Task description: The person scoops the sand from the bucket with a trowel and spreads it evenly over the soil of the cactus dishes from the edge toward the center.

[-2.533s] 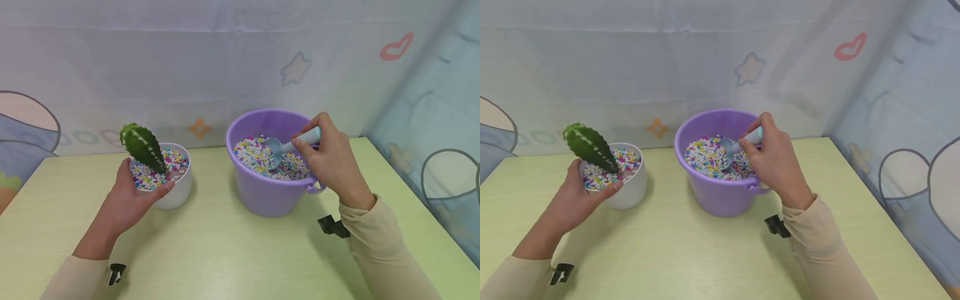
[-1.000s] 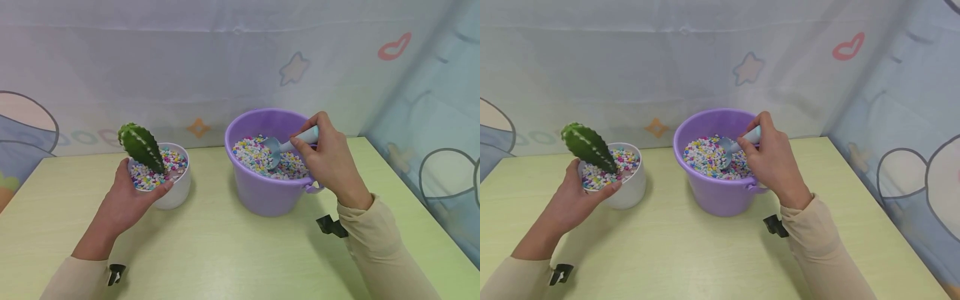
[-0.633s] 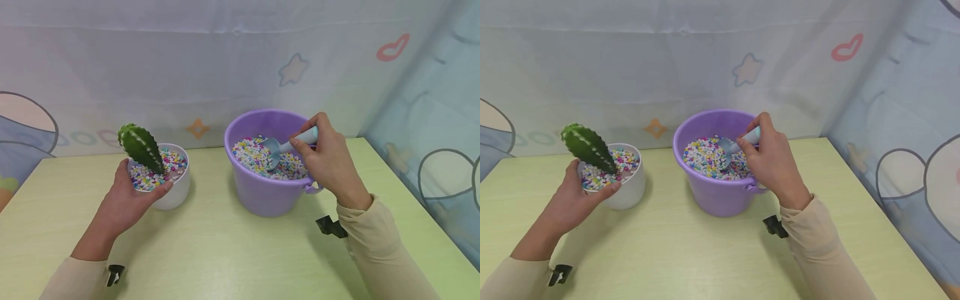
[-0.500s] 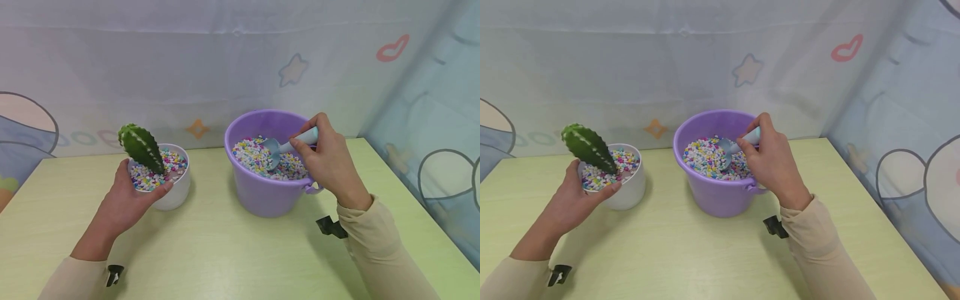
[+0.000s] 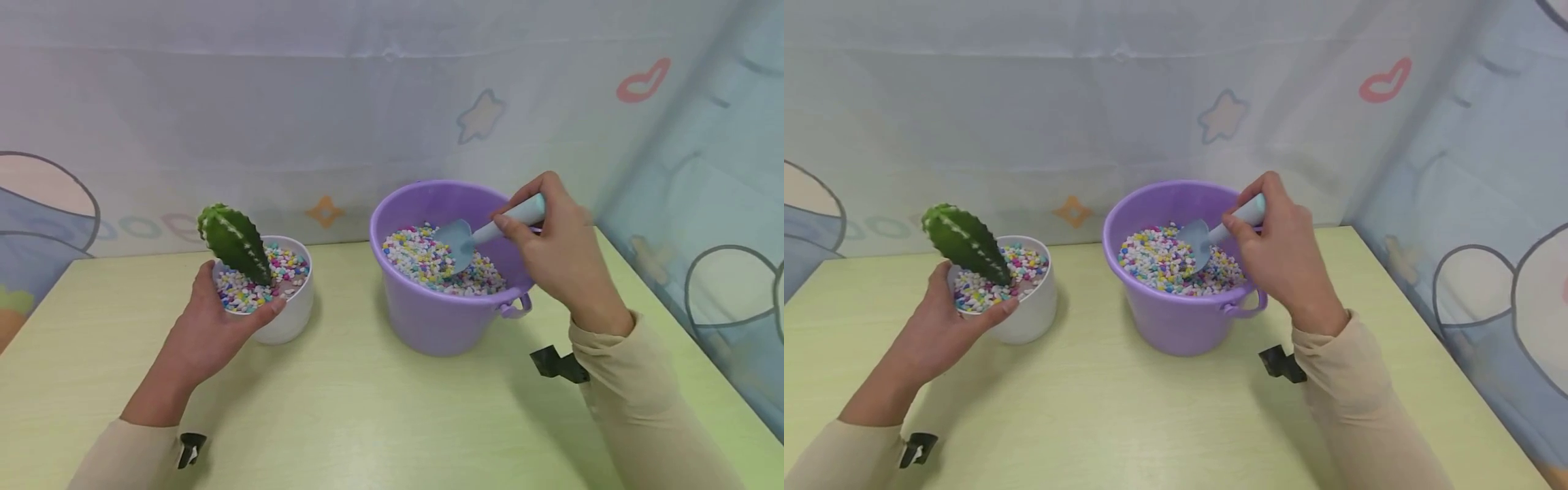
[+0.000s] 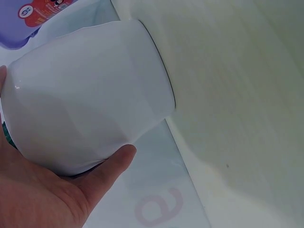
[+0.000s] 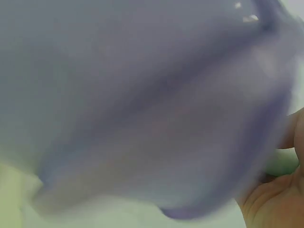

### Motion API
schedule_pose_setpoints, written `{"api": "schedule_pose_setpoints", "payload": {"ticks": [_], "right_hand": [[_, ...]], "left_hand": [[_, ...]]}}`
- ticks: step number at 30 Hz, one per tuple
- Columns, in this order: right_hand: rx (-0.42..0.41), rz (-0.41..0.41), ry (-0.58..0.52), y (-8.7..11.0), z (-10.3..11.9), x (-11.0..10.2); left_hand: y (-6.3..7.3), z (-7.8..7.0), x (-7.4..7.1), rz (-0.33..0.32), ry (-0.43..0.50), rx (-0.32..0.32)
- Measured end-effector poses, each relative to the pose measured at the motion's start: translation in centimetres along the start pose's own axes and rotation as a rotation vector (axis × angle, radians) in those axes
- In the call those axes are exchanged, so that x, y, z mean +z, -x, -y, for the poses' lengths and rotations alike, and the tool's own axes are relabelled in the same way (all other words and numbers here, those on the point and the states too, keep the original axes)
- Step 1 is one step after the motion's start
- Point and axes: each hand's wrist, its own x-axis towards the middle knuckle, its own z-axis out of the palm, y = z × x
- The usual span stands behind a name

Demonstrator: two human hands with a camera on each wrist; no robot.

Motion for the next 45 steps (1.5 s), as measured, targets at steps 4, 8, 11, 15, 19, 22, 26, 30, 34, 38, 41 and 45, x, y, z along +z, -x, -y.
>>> {"api": "schedule_pose_setpoints", "payload": {"ticks": [4, 8, 11, 15, 19, 22, 26, 30, 34, 38, 41, 45], "right_hand": [[0.013, -0.052, 0.107, -0.2, 0.0, -2.0], [-0.007, -0.027, 0.224, -0.3, -0.2, -2.2], [-0.013, 0.001, 0.223, -0.5, -0.4, -1.4], [0.035, 0.004, 0.155, -0.6, -0.8, -0.6], [0.117, 0.012, 0.071, -0.7, -1.0, -0.3], [0.179, 0.016, -0.015, -1.0, -0.9, -0.1], [0.250, -0.025, -0.190, -1.4, -0.7, 0.4], [0.250, -0.073, -0.373, -1.6, -0.4, 1.1], [0.205, -0.083, -0.448, -1.4, -0.2, 1.7], [0.138, -0.057, -0.407, -1.0, -0.4, 1.5], [0.103, -0.020, -0.316, -0.9, -0.8, 1.1], [0.110, 0.019, -0.278, -1.0, -1.2, 0.9]], "left_hand": [[0.0, -0.1, 0.0, -0.002, 0.002, 0.005], [0.0, 0.1, -0.3, -0.006, -0.006, 0.004], [0.0, 0.3, -0.3, -0.009, -0.006, 0.005], [-0.1, 0.5, -0.2, -0.007, 0.003, 0.005], [-0.1, 0.6, -0.1, -0.008, 0.001, 0.000], [-0.2, 0.6, 0.1, -0.010, 0.002, -0.005], [-0.3, 0.6, 0.0, -0.014, -0.012, -0.009], [-0.3, 0.4, 0.0, -0.020, -0.011, -0.001], [-0.2, 0.1, 0.2, -0.022, -0.012, 0.005], [-0.3, -0.3, 0.3, -0.020, -0.018, 0.011], [-0.4, -0.3, 0.3, -0.019, -0.021, 0.020], [-0.4, -0.2, 0.4, -0.013, -0.009, 0.018]]}}
